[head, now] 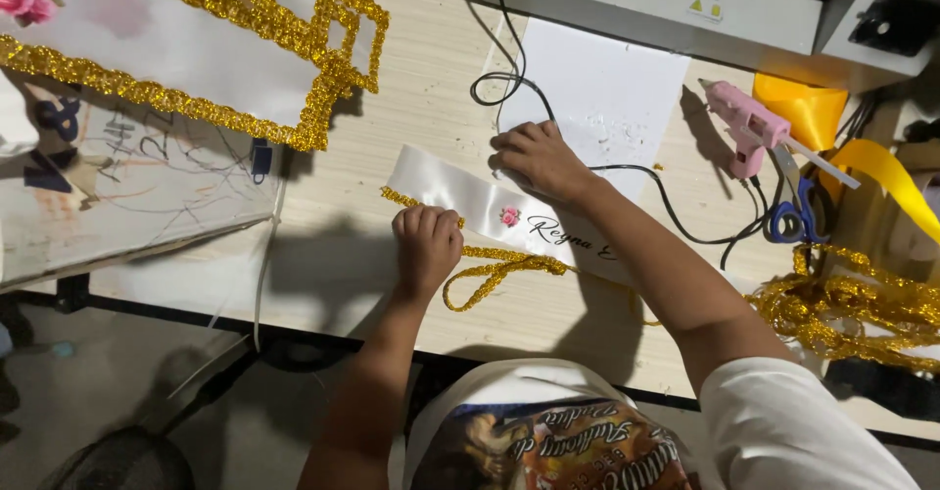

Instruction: Applying decorative gold trim to white pageant sashes using a hot glue gun.

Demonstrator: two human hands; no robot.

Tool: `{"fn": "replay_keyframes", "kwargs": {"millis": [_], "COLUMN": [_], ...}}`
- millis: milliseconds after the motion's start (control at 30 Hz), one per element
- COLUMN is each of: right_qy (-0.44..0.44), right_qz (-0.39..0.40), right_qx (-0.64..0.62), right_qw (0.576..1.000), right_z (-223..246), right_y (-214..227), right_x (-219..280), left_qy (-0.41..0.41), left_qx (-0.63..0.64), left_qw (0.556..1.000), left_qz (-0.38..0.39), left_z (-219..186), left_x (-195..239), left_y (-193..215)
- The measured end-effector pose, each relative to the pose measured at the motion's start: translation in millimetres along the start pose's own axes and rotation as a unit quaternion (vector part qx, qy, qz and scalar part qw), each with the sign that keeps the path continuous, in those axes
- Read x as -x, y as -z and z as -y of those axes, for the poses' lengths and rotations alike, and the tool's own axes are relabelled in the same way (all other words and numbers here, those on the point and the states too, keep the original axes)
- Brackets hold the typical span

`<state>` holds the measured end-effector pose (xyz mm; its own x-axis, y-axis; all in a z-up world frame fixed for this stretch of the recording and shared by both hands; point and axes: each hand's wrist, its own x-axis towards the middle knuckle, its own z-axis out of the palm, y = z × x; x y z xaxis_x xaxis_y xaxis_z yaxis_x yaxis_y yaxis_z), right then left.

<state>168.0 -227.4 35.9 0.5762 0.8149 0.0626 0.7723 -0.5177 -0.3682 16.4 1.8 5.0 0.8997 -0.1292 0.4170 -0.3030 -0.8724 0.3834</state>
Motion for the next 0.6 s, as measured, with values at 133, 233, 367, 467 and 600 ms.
{"fn": "replay_keyframes", "kwargs": {"millis": [133,233,367,467,600], "right_qy": [-0.018,-0.003,0.007,0.007,-0.013], "right_qz": [-0.001,-0.022,-0.041,-0.038,-0.030], "right_qx": [-0.028,-0.037,-0.052,-0.045,-0.073], "right_qw": [0.999,0.999,0.998,0.998,0.997], "right_z": [-5,-7,-14,-19,-19], "right_y": [-7,-9,-15,-26,-9], "right_x": [5,10,12,14,18], "left_qy": [0.000,0.005,0.003,0.005,-0.009], "left_qx": [0.000,0.001,-0.003,0.003,-0.008], "left_qw": [1.000,1.000,1.000,1.000,1.000], "left_qz": [0.013,0.016,0.019,0.009,-0.005], "left_z": [0,-1,0,0,2], "left_x": [1,1,0,-1,1], "left_y": [0,0,0,1,0]}}
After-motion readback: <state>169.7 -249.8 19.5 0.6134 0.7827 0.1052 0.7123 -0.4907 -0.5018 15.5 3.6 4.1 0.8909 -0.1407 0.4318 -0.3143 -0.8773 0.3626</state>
